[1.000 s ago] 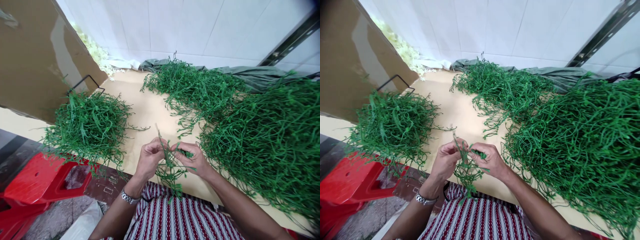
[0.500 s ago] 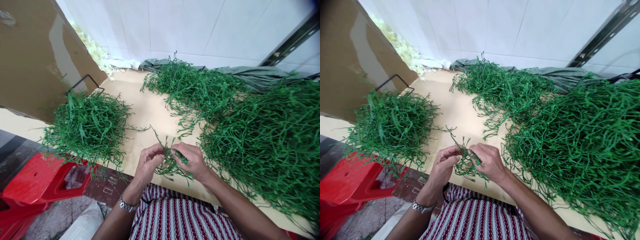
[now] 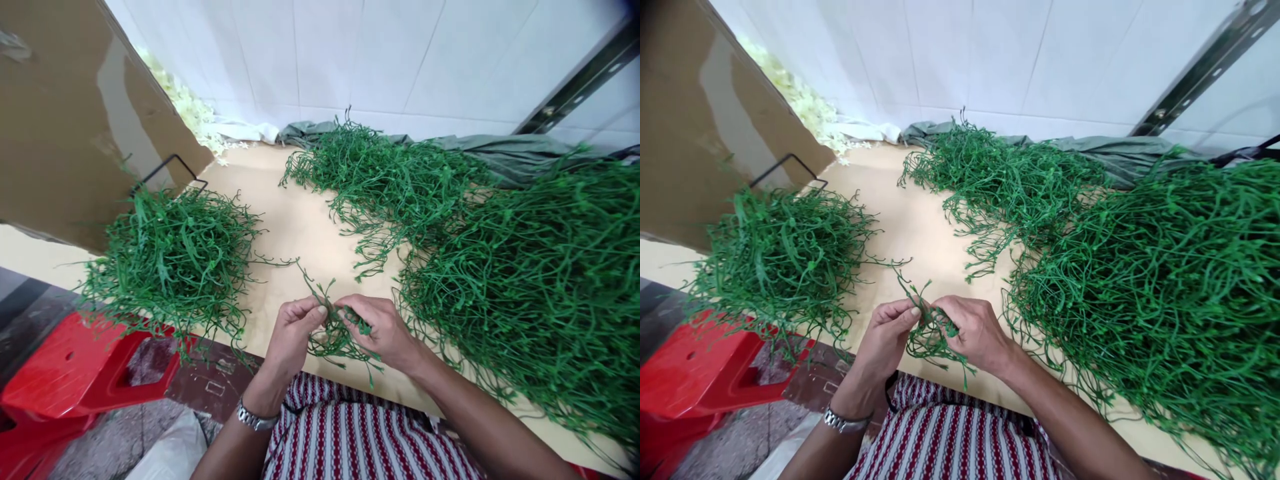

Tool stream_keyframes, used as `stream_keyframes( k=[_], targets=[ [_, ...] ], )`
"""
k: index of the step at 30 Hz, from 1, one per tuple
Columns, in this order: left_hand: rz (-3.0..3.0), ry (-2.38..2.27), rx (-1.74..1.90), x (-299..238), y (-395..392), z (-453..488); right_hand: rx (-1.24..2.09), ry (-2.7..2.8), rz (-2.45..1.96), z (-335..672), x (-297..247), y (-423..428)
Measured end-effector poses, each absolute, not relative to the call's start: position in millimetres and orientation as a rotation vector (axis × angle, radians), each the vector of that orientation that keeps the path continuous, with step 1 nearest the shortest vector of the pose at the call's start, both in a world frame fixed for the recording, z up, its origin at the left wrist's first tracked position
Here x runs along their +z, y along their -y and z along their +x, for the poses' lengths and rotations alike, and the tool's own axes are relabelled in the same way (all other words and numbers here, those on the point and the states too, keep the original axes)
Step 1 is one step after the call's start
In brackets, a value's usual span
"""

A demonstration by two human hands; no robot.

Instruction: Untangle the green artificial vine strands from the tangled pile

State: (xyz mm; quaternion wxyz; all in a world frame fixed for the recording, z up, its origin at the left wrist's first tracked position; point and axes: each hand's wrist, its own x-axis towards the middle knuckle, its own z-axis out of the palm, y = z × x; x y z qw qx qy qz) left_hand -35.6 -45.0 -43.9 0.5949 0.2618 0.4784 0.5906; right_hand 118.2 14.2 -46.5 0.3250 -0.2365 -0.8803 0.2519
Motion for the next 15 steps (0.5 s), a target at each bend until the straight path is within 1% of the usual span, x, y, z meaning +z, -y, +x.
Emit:
stream_keyframes(
  k=[4, 7, 9, 11, 15],
  targets=[
    [0.542, -1.069, 1.347, -42.3, 44.2, -31.6, 0.528, 2.34, -0.664, 117.8, -46.4, -13.9],
    [0.599, -1.162, 1.398, -42.7, 43.7, -25.9, 0.332, 2.418, -0.701, 115.8, -47.6, -11.6],
    [0.649, -1.229, 1.412, -43.5, 43.7, -24.5, 0.299, 2.451, -0.721, 114.5, -46.6, -9.4],
    [0.699, -1.254, 1.375, -43.5, 44.4, -26.3, 0.435, 2.465, -0.768, 113.9, -42.7, -7.6],
    [0.823, -1.259, 1.315, -39.0, 46.4, -34.7, 1.013, 2.382, -0.901, 113.9, -30.1, -8.2]
  ],
)
